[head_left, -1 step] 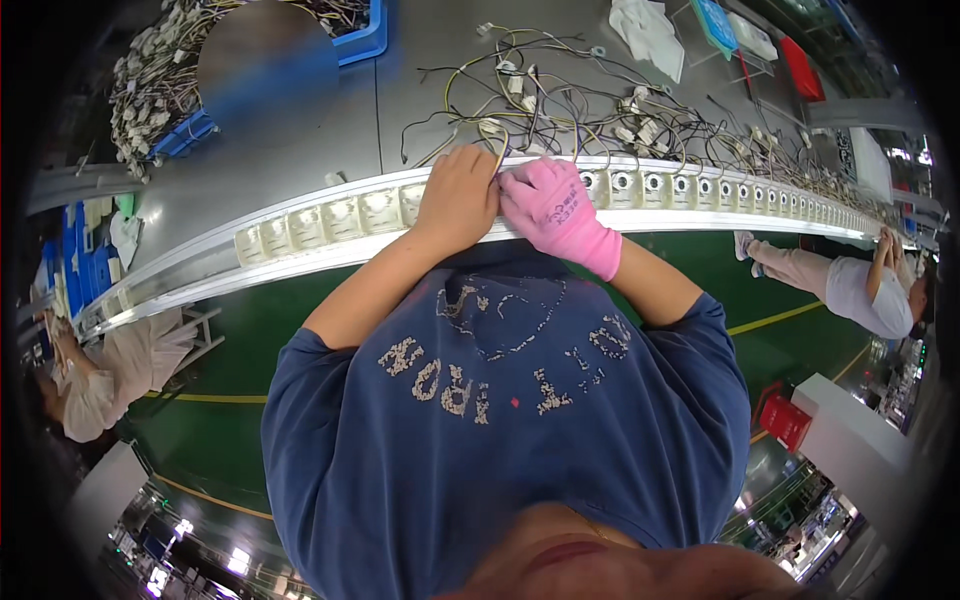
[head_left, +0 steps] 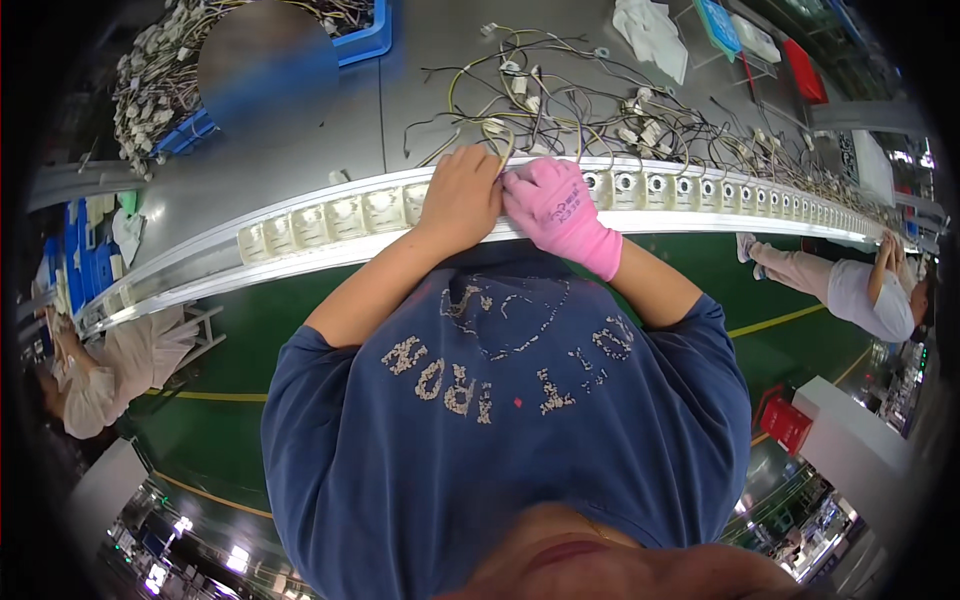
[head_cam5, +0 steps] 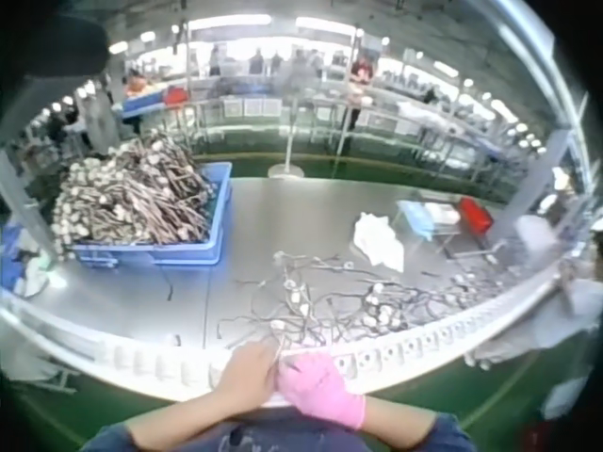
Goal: The person takes wire harnesses from the table, inserts their connectors into fixtures along the rail by hand, and sorts and untangles bundles of wire harnesses.
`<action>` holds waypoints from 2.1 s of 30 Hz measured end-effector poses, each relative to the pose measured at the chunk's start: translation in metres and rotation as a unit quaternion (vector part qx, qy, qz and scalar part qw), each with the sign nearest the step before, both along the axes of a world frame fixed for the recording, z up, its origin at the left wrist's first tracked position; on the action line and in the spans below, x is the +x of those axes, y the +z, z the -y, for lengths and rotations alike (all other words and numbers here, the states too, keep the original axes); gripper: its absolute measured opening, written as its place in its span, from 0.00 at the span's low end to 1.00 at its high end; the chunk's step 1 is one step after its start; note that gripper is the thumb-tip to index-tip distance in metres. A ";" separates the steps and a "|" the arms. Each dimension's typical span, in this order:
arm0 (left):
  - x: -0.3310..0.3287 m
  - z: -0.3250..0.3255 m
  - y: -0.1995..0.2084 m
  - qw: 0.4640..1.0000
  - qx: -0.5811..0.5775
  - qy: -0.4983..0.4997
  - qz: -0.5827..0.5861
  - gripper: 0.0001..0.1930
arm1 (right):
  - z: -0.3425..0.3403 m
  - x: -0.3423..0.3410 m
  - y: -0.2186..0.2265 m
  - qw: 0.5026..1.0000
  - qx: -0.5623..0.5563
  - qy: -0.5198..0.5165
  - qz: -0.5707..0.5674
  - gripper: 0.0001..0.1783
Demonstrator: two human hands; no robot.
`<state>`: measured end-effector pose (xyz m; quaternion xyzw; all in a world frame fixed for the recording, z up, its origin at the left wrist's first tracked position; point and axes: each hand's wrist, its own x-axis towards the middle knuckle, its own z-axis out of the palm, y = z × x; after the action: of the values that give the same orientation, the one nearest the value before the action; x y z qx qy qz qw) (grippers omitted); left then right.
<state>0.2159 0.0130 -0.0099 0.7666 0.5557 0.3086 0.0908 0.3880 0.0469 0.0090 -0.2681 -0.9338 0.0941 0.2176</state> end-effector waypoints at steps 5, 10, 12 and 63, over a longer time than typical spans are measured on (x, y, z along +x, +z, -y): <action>0.002 0.000 0.005 0.999 -0.020 -0.018 0.019 0.07 | 0.009 -0.002 -0.009 0.997 0.006 -0.061 -0.044 0.11; 0.001 -0.001 -0.005 0.998 0.006 -0.015 0.057 0.09 | 0.000 -0.006 0.009 0.997 -0.017 -0.014 0.067 0.13; 0.002 -0.005 -0.006 0.999 -0.023 0.008 0.048 0.09 | -0.015 -0.002 0.023 0.984 -0.101 0.030 0.144 0.15; 0.002 -0.002 0.001 0.997 -0.042 0.034 0.055 0.07 | -0.051 -0.024 0.039 0.935 0.031 0.104 0.338 0.09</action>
<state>0.2177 0.0148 -0.0087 0.7244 0.5883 0.3296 0.1433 0.3636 0.0978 0.0476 -0.1782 -0.9773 -0.0089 -0.1141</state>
